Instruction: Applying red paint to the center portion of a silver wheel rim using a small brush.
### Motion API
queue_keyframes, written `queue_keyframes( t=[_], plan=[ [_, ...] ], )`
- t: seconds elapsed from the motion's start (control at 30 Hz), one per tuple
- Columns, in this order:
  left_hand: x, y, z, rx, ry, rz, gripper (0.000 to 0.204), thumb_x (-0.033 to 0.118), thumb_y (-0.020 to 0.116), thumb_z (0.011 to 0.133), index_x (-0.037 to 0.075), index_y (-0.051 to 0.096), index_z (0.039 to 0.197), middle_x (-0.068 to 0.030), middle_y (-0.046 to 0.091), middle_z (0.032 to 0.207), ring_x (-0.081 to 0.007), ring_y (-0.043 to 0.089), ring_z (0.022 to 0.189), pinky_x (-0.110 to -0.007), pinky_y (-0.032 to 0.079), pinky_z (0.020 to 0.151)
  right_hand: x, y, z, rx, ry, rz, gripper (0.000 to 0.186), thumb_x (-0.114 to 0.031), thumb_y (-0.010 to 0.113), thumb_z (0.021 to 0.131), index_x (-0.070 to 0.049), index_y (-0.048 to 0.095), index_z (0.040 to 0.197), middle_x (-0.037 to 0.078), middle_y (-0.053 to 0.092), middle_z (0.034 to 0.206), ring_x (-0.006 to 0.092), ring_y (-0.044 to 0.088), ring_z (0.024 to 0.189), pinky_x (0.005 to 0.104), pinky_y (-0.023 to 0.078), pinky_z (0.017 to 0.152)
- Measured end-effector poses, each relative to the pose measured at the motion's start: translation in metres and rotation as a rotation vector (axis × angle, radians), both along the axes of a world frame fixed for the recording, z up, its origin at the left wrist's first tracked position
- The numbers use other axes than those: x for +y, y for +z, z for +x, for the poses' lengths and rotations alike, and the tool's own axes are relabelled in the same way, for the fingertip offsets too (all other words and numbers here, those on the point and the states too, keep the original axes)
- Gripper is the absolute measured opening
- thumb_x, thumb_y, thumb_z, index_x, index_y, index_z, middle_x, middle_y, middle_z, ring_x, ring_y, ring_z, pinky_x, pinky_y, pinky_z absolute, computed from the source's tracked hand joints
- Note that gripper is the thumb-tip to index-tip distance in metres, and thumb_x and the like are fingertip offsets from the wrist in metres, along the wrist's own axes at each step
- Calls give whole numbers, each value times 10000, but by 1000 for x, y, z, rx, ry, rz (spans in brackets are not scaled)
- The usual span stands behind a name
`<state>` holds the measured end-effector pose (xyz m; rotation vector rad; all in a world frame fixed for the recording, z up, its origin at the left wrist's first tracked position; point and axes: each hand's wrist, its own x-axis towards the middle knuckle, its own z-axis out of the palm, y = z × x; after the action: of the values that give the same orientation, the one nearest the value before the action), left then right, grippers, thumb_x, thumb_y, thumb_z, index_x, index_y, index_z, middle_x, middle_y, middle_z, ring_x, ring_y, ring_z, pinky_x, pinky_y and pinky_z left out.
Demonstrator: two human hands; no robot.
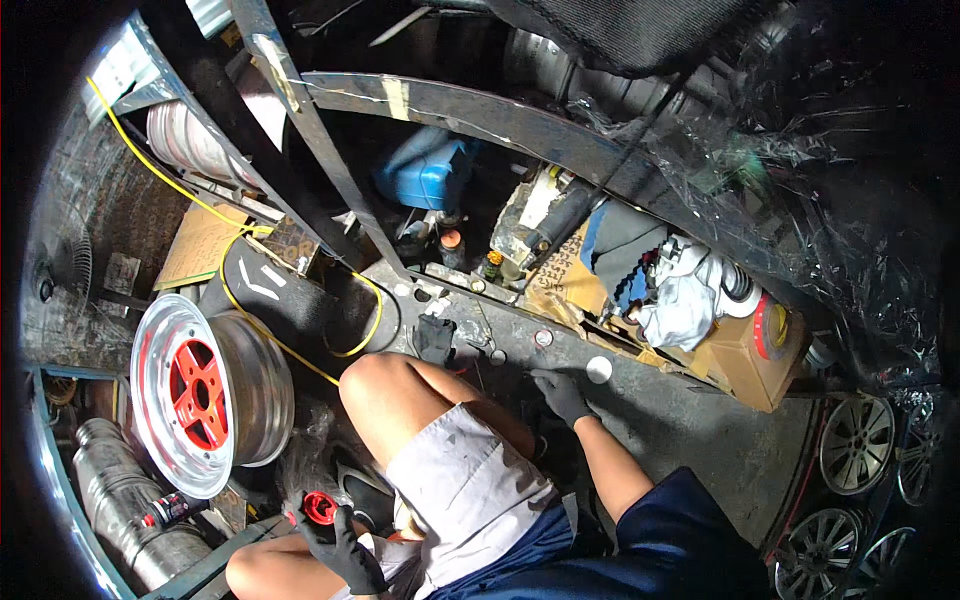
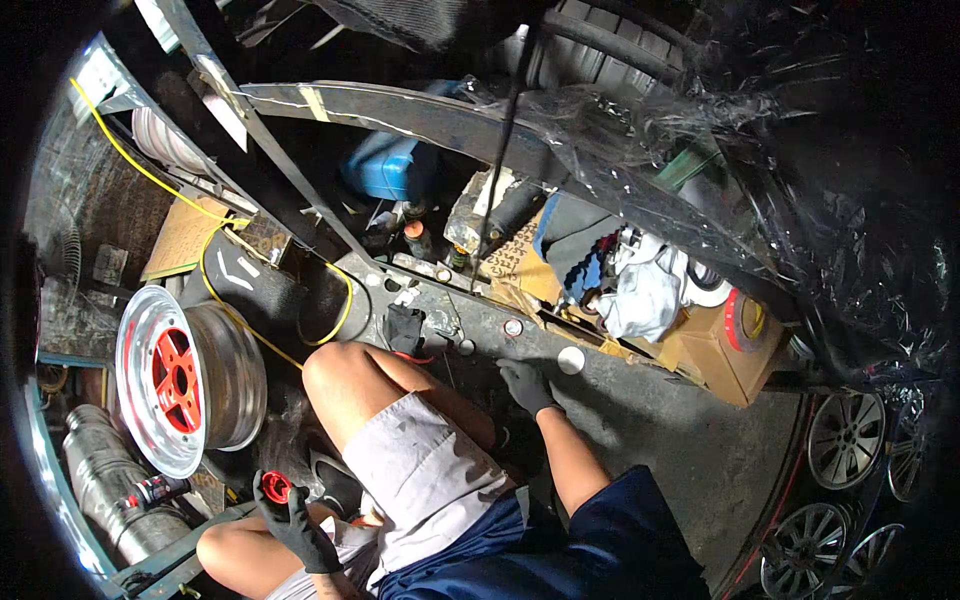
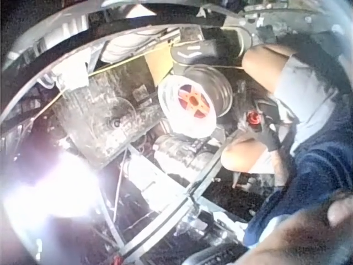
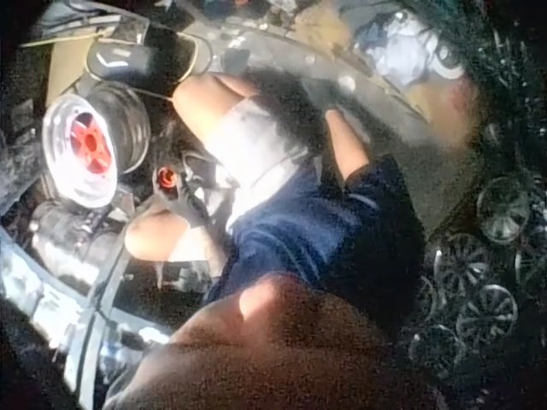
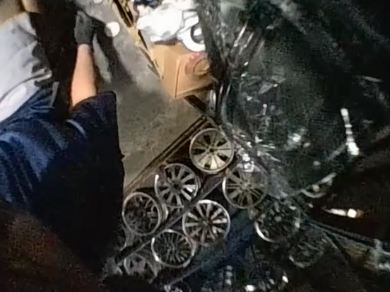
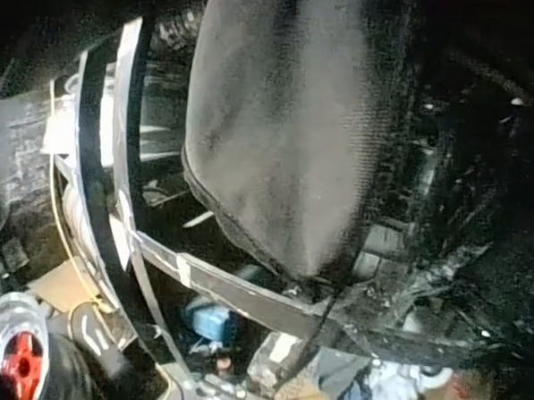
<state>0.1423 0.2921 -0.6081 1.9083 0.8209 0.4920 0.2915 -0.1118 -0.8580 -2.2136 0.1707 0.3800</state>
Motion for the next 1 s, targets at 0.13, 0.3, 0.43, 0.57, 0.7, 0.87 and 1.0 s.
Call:
queue_keyframes(
  t=[0.13, 0.3, 0.43, 0.57, 0.7, 0.87, 1.0],
  plan=[
    [1, -5, 8, -61, -22, -96, 567, 83, 624, 922, -18, 439, 1448, -112, 496, 1400, -203, 542, 1130, -289, 494, 912, -1, 3, -13, -18, -108, -20, 312, -259, 574, 993, -72, 698, 1210, 207, 704, 1149, 354, 674, 1108, 430, 522, 943],
    [-8, 2, 23, -19, -84, -43, 554, 68, 614, 912, -23, 448, 1433, -117, 504, 1375, -218, 508, 1200, -293, 482, 945, -12, -5, -33, 0, 68, -121, 323, -219, 549, 1004, -70, 674, 1261, 232, 688, 1174, 379, 652, 1134, 439, 500, 975],
    [-2, -4, 16, 41, -105, -17, 559, 100, 619, 924, -23, 444, 1440, -119, 501, 1394, -222, 498, 1227, -305, 478, 962, -14, -7, -36, -3, 18, -58, 332, -191, 543, 1001, -48, 658, 1278, 243, 655, 1247, 387, 628, 1176, 447, 506, 974],
    [-2, 1, 15, -38, -20, -72, 550, 101, 691, 876, -32, 497, 1373, -130, 521, 1377, -257, 484, 1260, -366, 348, 1113, -20, -21, -31, -129, -76, 108, 332, -180, 547, 1010, -3, 653, 1270, 196, 674, 1273, 314, 643, 1183, 397, 508, 976],
    [-7, -5, 19, 27, -102, -28, 571, 149, 633, 945, -24, 439, 1454, -119, 493, 1426, -221, 507, 1239, -316, 464, 993, -95, -63, -50, -316, -621, 96, 310, -186, 591, 1014, 2, 672, 1247, 77, 711, 1150, 174, 642, 1047, 284, 508, 891],
    [-12, 2, 20, 38, -133, -4, 577, 154, 636, 953, -23, 430, 1462, -109, 490, 1430, -208, 492, 1259, -312, 453, 1009, -126, -69, -73, -126, -892, 407, 306, -236, 569, 1039, -16, 688, 1215, 78, 714, 1114, 137, 651, 931, 286, 532, 768],
    [-2, -8, 14, 38, -112, -16, 589, 151, 650, 950, -18, 424, 1467, -102, 488, 1431, -203, 494, 1250, -308, 455, 1004, -118, -57, -77, -101, -774, 301, 313, -255, 540, 1054, -24, 689, 1202, 26, 727, 1064, 143, 661, 851, 301, 534, 743]
  ],
)
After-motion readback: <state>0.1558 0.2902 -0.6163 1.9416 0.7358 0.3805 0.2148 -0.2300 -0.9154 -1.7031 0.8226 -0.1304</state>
